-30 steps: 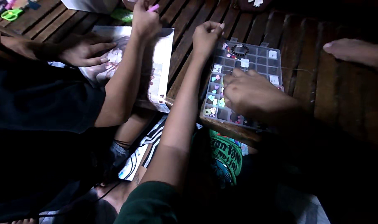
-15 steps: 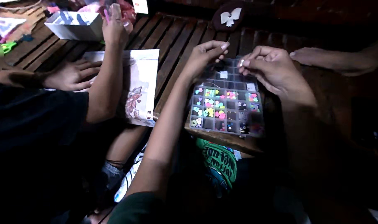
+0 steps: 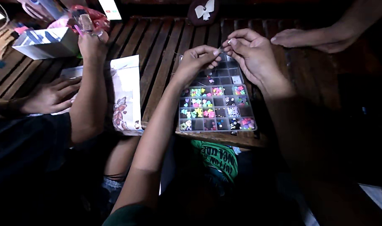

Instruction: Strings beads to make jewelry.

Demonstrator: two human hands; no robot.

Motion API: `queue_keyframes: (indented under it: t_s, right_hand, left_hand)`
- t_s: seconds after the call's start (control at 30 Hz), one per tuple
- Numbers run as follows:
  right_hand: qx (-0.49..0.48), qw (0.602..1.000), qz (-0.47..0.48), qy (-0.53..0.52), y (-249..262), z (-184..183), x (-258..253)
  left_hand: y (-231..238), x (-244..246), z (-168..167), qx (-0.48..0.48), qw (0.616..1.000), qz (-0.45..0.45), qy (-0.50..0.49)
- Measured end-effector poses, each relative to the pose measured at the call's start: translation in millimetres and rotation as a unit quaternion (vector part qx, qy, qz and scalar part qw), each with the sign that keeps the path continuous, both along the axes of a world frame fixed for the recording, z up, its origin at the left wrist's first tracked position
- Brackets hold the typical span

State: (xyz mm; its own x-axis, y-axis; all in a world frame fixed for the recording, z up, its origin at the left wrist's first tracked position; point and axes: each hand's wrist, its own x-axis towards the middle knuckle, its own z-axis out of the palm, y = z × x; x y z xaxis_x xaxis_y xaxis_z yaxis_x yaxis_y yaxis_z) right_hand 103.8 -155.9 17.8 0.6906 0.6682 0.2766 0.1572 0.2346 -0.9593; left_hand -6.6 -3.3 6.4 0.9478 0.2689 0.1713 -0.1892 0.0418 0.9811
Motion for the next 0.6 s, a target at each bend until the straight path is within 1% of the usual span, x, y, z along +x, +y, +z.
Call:
queue_keyframes:
  t_s: [0.1,0.23,0.33,0.5,0.6]
  right_hand:
    - [-0.005,1.0,0.008,0.014,1,0,-3]
    - [-0.027,0.997,0.005,0.069,3,2,-9]
    - [-0.025,0.994,0.013,0.101,5,0,-11]
    - [-0.027,0.995,0.012,0.094,4,3,-12]
    - [-0.016,0.993,0.01,0.115,2,7,-14]
  left_hand:
    - [-1,0,0,0.006,1.0,0.002,0.007]
    - [-2,2,-3,0.004,1.0,0.003,-0.002]
    - [-3,2,-2,0.004,1.0,0.005,-0.009]
    - [-1,2,-2,0.0,0.999,0.019,-0.032]
    - [-1,2,-2,-0.006,0.999,0.014,-0.036]
